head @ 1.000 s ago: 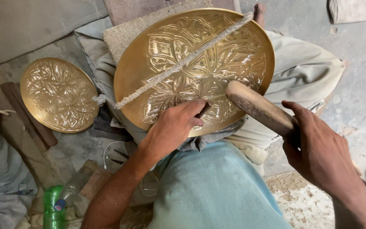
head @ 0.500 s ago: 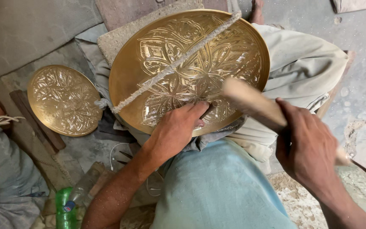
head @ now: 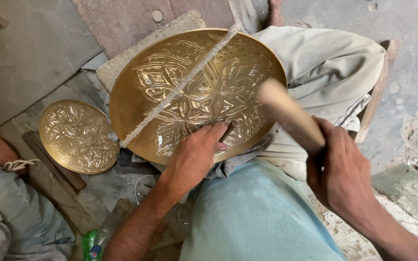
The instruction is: The person sits on the floor with a large engraved brass tray resting on their lap and, holding a small punch against the pattern with one hand, strikes it with a wooden mallet held in the other hand to chase the decorative design. They reposition the punch across the floral pattern and occasionally rotate the tray while continuing to hammer.
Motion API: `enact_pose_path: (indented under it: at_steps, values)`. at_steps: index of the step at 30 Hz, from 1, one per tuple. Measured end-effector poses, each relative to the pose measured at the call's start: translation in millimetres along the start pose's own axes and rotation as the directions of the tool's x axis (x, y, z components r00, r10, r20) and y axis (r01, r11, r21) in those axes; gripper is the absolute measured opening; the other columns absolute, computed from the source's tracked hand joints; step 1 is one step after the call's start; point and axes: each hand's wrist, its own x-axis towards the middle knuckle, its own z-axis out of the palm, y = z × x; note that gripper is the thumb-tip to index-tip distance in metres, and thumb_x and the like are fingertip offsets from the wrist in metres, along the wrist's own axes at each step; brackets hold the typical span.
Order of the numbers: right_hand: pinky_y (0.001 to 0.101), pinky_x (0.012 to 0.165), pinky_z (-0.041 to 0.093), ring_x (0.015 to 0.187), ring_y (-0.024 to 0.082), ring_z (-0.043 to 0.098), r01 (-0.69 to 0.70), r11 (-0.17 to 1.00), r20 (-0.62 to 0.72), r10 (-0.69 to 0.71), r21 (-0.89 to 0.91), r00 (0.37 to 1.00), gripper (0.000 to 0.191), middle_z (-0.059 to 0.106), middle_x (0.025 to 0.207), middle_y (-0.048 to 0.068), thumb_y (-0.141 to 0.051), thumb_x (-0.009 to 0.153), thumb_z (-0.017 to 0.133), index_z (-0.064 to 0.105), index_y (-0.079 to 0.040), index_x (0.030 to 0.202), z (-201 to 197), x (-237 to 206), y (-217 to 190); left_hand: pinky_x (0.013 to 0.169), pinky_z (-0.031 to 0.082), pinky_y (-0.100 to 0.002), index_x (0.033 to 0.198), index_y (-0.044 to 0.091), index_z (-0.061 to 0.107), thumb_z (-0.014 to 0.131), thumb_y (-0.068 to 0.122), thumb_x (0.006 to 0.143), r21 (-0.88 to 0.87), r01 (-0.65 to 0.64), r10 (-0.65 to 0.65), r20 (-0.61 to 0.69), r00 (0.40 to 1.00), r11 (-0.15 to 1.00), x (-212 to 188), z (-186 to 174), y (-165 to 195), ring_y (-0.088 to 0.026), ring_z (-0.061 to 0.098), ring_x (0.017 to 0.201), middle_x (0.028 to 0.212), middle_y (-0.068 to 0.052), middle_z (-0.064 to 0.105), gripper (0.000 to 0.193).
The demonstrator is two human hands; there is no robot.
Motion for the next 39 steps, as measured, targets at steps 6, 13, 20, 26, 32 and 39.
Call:
enact_pose_path:
  at_steps: [6, 13, 20, 26, 32, 39]
  values:
    - [0.0464, 0.075, 0.055, 0.087, 0.033, 0.067, 0.094, 0.995, 0.041, -0.092, -0.040, 0.995, 0.059, 0.069, 0.102, 0.016, -0.003, 0.081, 0.061, 0.054, -0.009, 0.139, -1.7, 1.9, 12.9, 0.071, 0.053, -0.053, 0.119, 0.007, 0.056, 0.069, 0.012, 0.093, 0.021, 0.024, -0.024, 0.030, 0.999, 0.999, 2.4, -2.3, 3.7, -0.043, 0.068, 0.095, 0.102, -0.017, 0.068, 0.029]
    - [0.0468, 0.074, 0.056, 0.079, 0.029, 0.066, 0.039, 0.993, 0.120, -0.026, -0.114, 0.992, 0.052, 0.069, 0.107, 0.021, -0.004, 0.095, 0.055, 0.048, -0.002, 0.146, 9.8, 2.3, 20.9, 0.073, 0.054, -0.051, 0.120, 0.007, 0.055, 0.067, 0.010, 0.093, 0.022, 0.014, -0.014, 0.006, 1.000, 1.000, 0.6, -2.2, 7.7, -0.043, 0.068, 0.096, 0.107, -0.017, 0.069, 0.030]
    - [0.0468, 0.073, 0.055, 0.084, 0.032, 0.067, 0.079, 0.990, 0.074, -0.070, -0.116, 0.995, 0.055, 0.069, 0.109, 0.020, -0.004, 0.086, 0.057, 0.050, -0.003, 0.141, 5.0, 0.3, 9.9, 0.073, 0.052, -0.053, 0.118, 0.006, 0.054, 0.068, 0.012, 0.094, 0.041, 0.044, -0.045, 0.027, 0.999, 0.998, 0.7, -2.4, 7.4, -0.044, 0.067, 0.096, 0.104, -0.018, 0.068, 0.028]
    - [0.0458, 0.076, 0.057, 0.083, 0.030, 0.068, -0.048, 0.990, 0.212, 0.076, -0.133, 0.974, 0.054, 0.067, 0.106, 0.017, -0.007, 0.094, 0.060, 0.046, -0.004, 0.145, 6.2, -0.2, 10.5, 0.070, 0.052, -0.054, 0.119, 0.007, 0.054, 0.070, 0.015, 0.092, 0.031, 0.054, -0.055, 0.040, 0.998, 0.998, 2.5, -3.1, 10.0, -0.045, 0.066, 0.092, 0.103, -0.018, 0.067, 0.032]
    - [0.0471, 0.078, 0.055, 0.087, 0.033, 0.068, -0.153, 0.969, 0.047, 0.147, 0.194, 0.988, 0.067, 0.067, 0.104, 0.020, -0.012, 0.087, 0.068, 0.045, -0.002, 0.149, 9.5, -8.6, 28.0, 0.068, 0.052, -0.054, 0.118, 0.008, 0.054, 0.070, 0.017, 0.094, 0.067, 0.043, -0.046, 0.043, 0.998, 0.997, 2.3, -2.3, 9.9, -0.045, 0.067, 0.093, 0.105, -0.016, 0.068, 0.030]
    - [0.0451, 0.070, 0.056, 0.084, 0.029, 0.066, 0.039, 0.999, 0.071, -0.037, -0.037, 0.997, 0.057, 0.070, 0.111, 0.019, -0.002, 0.088, 0.055, 0.050, -0.008, 0.145, 16.3, -5.5, 28.5, 0.070, 0.056, -0.050, 0.119, 0.007, 0.053, 0.069, 0.015, 0.093, 0.016, 0.069, -0.069, 0.031, 0.997, 0.998, 1.8, -0.5, 8.2, -0.041, 0.070, 0.093, 0.106, -0.016, 0.069, 0.032]
